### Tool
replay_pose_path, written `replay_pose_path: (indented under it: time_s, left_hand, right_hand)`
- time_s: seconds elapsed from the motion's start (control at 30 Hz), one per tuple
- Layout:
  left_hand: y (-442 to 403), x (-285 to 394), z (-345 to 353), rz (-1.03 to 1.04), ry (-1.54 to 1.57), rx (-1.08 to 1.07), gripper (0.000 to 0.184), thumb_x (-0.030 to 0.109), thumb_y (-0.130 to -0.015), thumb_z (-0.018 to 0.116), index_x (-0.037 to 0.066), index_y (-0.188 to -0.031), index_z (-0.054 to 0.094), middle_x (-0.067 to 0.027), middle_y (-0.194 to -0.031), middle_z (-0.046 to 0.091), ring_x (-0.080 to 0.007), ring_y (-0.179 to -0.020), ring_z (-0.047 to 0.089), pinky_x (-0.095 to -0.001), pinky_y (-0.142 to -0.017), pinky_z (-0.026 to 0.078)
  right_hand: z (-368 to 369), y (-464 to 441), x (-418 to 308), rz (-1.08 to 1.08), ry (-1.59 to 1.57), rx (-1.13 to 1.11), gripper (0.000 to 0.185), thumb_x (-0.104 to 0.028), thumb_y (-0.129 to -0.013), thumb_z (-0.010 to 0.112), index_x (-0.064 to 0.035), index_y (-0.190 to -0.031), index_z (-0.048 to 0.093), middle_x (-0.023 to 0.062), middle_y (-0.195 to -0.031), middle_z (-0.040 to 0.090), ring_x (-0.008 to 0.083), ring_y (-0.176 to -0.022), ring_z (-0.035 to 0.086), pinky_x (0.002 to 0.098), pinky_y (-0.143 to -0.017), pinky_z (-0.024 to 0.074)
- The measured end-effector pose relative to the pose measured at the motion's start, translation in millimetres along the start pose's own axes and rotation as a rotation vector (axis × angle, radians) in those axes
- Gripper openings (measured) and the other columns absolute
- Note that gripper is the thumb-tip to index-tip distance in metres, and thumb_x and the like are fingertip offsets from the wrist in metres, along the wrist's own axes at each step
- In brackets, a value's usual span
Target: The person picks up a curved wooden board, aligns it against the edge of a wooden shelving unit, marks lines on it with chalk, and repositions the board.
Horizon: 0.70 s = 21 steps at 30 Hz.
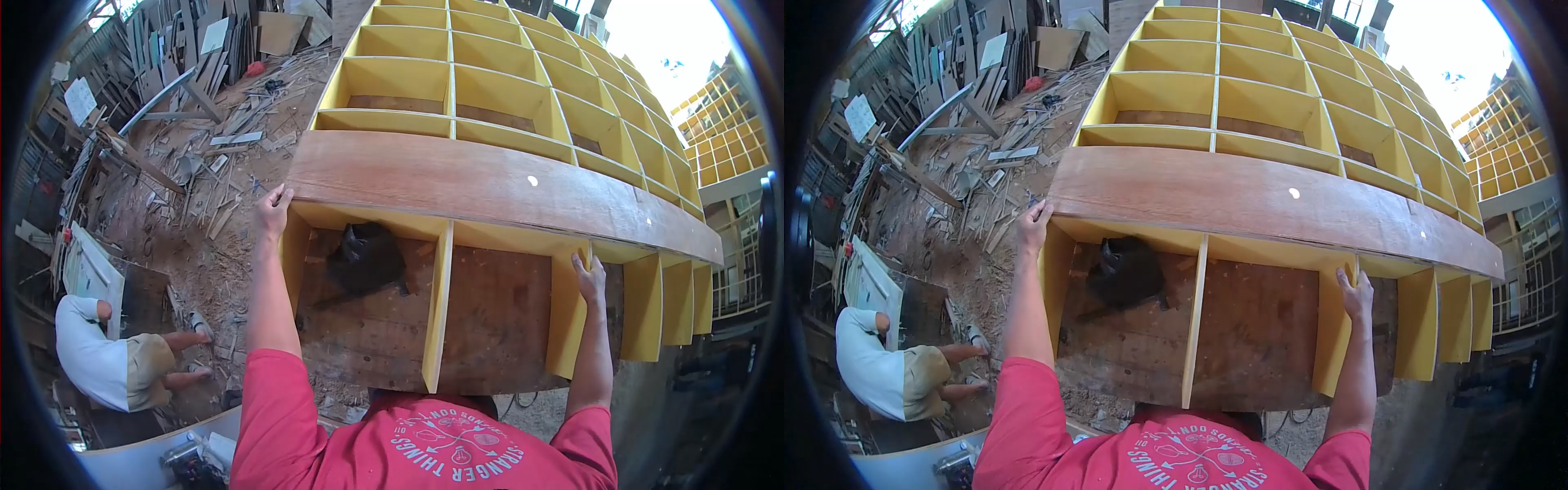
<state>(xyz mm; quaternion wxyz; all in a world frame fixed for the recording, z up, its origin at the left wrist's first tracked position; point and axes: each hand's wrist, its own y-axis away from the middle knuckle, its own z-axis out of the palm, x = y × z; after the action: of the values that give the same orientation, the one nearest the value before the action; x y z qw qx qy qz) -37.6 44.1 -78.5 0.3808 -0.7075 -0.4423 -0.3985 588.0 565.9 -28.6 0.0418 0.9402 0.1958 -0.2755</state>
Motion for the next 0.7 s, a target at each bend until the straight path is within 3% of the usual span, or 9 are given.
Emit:
replay_pose_path:
  time_s: [0.13,0.3,0.4,0.5,0.7]
  left_hand:
    - [-2,-7,2,0.038,-0.002,0.008,0.054,0.030,-0.102,0.080,-0.004,-0.142,0.070,-0.0165,-0.128,0.080,-0.0151,-0.113,0.075,-0.0317,-0.100,0.058]
    - [3,3,3,0.026,-0.118,0.034,0.056,0.035,-0.101,0.082,-0.003,-0.141,0.071,-0.0173,-0.125,0.081,-0.0177,-0.110,0.077,-0.0328,-0.098,0.059]
    - [-1,-8,6,0.031,-0.117,0.057,0.057,0.035,-0.100,0.083,-0.002,-0.141,0.071,-0.0181,-0.123,0.082,-0.0196,-0.109,0.078,-0.0331,-0.098,0.059]
    - [-2,-3,6,0.026,-0.089,0.058,0.057,0.036,-0.100,0.083,-0.002,-0.141,0.071,-0.0181,-0.123,0.082,-0.0197,-0.110,0.078,-0.0329,-0.099,0.059]
    - [4,3,2,-0.038,-0.022,0.022,0.054,0.033,-0.103,0.080,-0.004,-0.140,0.071,-0.0155,-0.127,0.081,-0.0173,-0.114,0.075,-0.0319,-0.101,0.058]
  right_hand:
    - [5,-1,-1,0.000,0.063,0.027,0.062,-0.051,-0.101,0.076,0.0020,-0.133,0.071,0.0272,-0.126,0.076,0.0420,-0.121,0.072,0.0488,-0.103,0.0543]
    - [3,1,-5,0.035,0.077,0.010,0.062,-0.051,-0.102,0.075,0.0009,-0.135,0.071,0.0258,-0.127,0.076,0.0406,-0.122,0.072,0.0483,-0.104,0.0542]
    - [6,-1,0,-0.010,0.030,0.014,0.062,-0.051,-0.102,0.075,0.0006,-0.137,0.071,0.0253,-0.129,0.076,0.0403,-0.123,0.071,0.0478,-0.105,0.0539]
    - [5,-5,6,-0.051,0.061,0.004,0.069,-0.055,-0.101,0.074,0.0012,-0.140,0.067,0.0283,-0.131,0.074,0.0458,-0.127,0.069,0.0511,-0.106,0.0534]
    - [3,0,-3,-0.061,0.019,0.025,0.065,-0.055,-0.102,0.074,-0.0001,-0.137,0.070,0.0268,-0.129,0.075,0.0440,-0.125,0.070,0.0504,-0.105,0.0538]
